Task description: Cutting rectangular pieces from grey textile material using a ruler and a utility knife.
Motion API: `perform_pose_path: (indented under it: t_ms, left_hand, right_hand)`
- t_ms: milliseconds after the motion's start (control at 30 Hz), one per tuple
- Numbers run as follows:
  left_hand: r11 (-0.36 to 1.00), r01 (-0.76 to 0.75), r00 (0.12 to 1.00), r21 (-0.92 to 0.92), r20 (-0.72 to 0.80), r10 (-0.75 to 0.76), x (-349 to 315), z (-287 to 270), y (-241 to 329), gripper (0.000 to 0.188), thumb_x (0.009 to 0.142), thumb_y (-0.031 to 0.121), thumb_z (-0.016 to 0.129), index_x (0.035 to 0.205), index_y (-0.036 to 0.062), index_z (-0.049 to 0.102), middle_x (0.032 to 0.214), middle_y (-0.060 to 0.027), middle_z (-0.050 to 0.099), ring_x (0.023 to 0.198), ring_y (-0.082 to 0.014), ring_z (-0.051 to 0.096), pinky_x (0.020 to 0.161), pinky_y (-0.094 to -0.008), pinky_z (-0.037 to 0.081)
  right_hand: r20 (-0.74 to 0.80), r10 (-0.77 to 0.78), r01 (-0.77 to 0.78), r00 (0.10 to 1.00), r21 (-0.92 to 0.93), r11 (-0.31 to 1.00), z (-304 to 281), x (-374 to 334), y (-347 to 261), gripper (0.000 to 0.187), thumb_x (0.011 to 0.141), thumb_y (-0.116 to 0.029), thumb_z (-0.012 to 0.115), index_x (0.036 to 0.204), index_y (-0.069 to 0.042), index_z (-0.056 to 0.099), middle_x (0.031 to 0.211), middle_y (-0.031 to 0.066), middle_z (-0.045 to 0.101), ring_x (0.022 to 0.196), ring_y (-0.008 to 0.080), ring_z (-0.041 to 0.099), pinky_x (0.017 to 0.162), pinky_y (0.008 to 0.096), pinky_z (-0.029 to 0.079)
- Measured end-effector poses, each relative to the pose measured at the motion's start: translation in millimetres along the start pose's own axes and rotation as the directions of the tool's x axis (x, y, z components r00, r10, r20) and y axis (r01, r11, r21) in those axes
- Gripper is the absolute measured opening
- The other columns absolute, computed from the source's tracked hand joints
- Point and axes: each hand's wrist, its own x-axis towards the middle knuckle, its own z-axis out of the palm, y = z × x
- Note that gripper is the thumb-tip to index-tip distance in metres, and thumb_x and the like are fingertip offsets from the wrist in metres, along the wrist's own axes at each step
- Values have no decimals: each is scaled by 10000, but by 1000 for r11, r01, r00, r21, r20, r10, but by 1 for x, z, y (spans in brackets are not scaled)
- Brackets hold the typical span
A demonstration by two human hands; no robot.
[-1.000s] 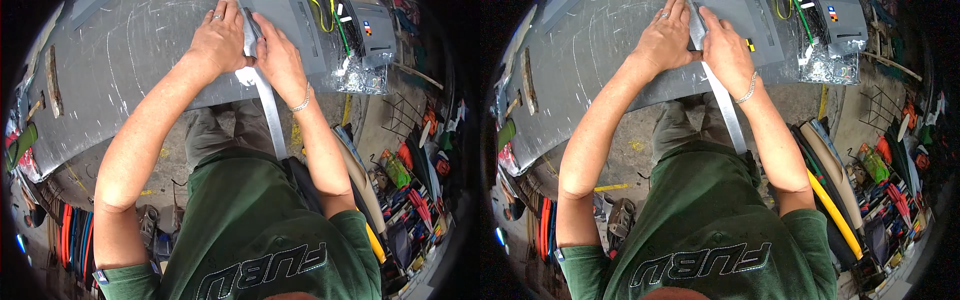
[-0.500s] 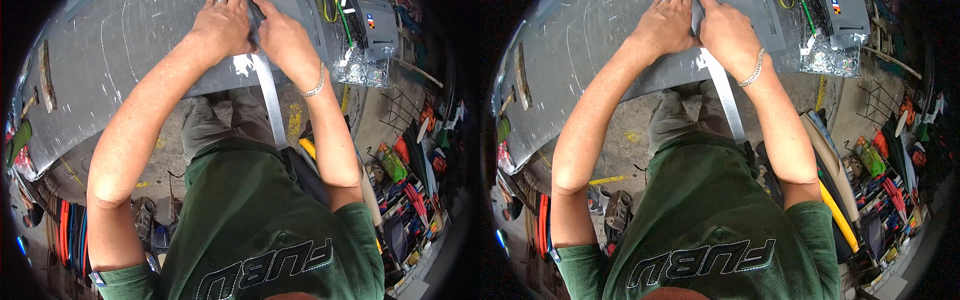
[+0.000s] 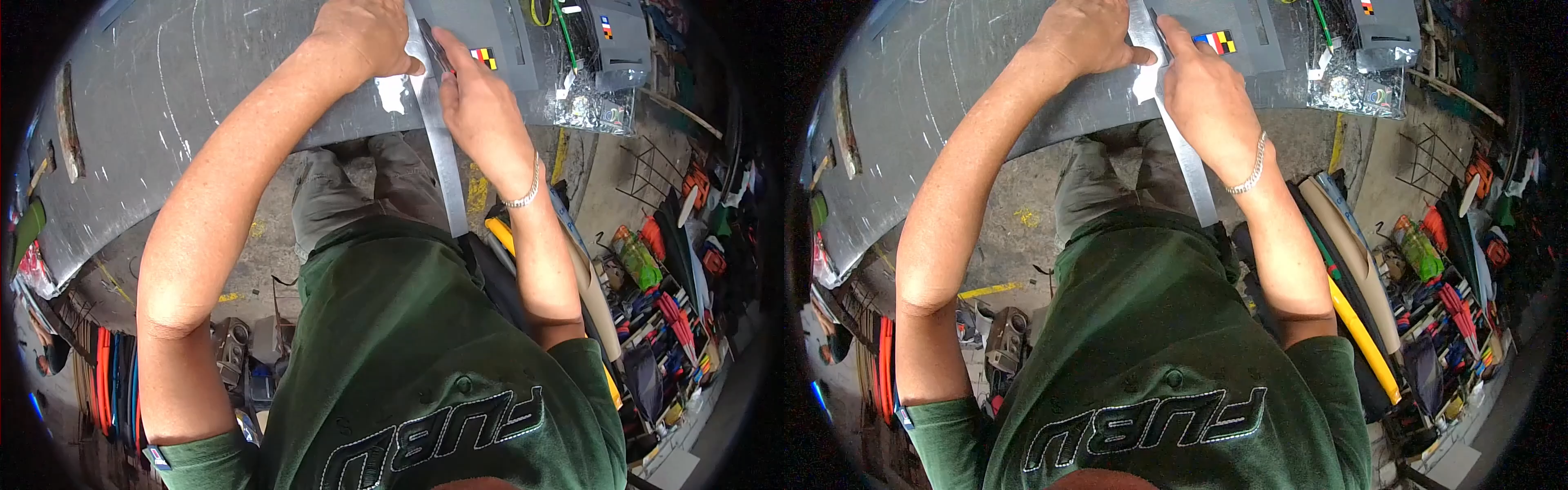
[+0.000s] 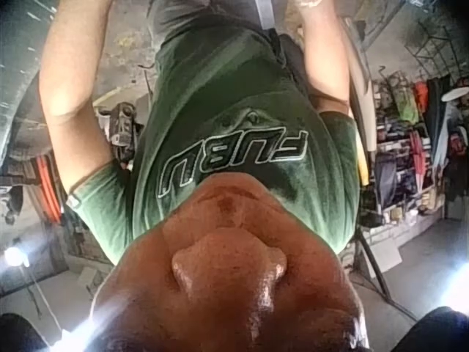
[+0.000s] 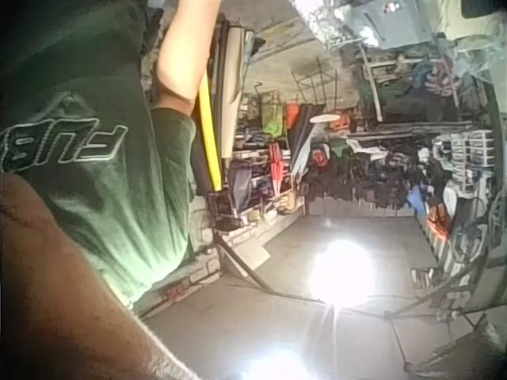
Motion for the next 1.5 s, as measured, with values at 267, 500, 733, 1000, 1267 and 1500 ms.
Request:
perform_pose_path:
  t_ms: [267, 500, 733, 1000, 1267, 1500]
  left_hand:
    - [982, 106, 966, 154, 218, -138, 23, -24, 27, 1085, 801, 582, 774, 1489, -156, 376, 1614, -311, 316, 1546, -413, 251, 1262, -460, 256]
    - [934, 159, 952, 320, 200, -231, 16, -23, 32, 1070, 805, 586, 764, 1472, -165, 395, 1609, -321, 318, 1544, -416, 255, 1261, -461, 260]
    - [897, 160, 895, 411, 323, -308, 31, -38, 41, 1068, 800, 598, 760, 1454, -171, 413, 1600, -332, 325, 1539, -421, 265, 1260, -456, 263]
    - [888, 154, 886, 434, 338, -319, 30, -34, 42, 1089, 782, 605, 775, 1436, -188, 415, 1589, -351, 327, 1530, -435, 277, 1257, -442, 270]
    - [892, 163, 895, 422, 316, -314, 27, -32, 40, 1129, 760, 601, 797, 1430, -210, 386, 1571, -379, 324, 1520, -462, 276, 1259, -445, 265]
    - [886, 174, 897, 430, 303, -322, 24, -29, 38, 1198, 747, 626, 801, 1463, -209, 325, 1589, -371, 294, 1520, -450, 278, 1260, -437, 262]
  right_hand:
    - [120, 151, -157, 981, 35, 987, -7, -34, -3, 535, 988, -45, 551, 1506, -155, 477, 1200, 265, 668, 1059, 451, 663, 903, 502, 537]
    - [106, 145, -150, 984, 39, 988, -6, -54, -1, 536, 991, -48, 554, 1511, -147, 470, 1225, 273, 658, 1089, 464, 649, 918, 500, 540]
    - [100, 125, -132, 987, 66, 989, -3, -63, 10, 526, 992, -60, 574, 1504, -121, 466, 1231, 252, 656, 1100, 434, 656, 911, 473, 548]
    - [-155, 287, -175, 945, 501, 847, -65, -94, 86, 461, 912, 82, 622, 1339, 0, 470, 1159, 71, 555, 949, 149, 640, 792, 265, 567]
    - [-276, 281, -307, 919, -57, 950, -118, -106, 114, 292, 929, -77, 767, 1184, 26, 671, 1012, 70, 716, 884, 92, 675, 798, 239, 555]
    - [-387, 409, 166, 826, 862, 479, -74, -27, 141, 288, 1070, -300, 587, 1117, -18, 561, 1068, 117, 678, 863, 184, 560, 919, 315, 459]
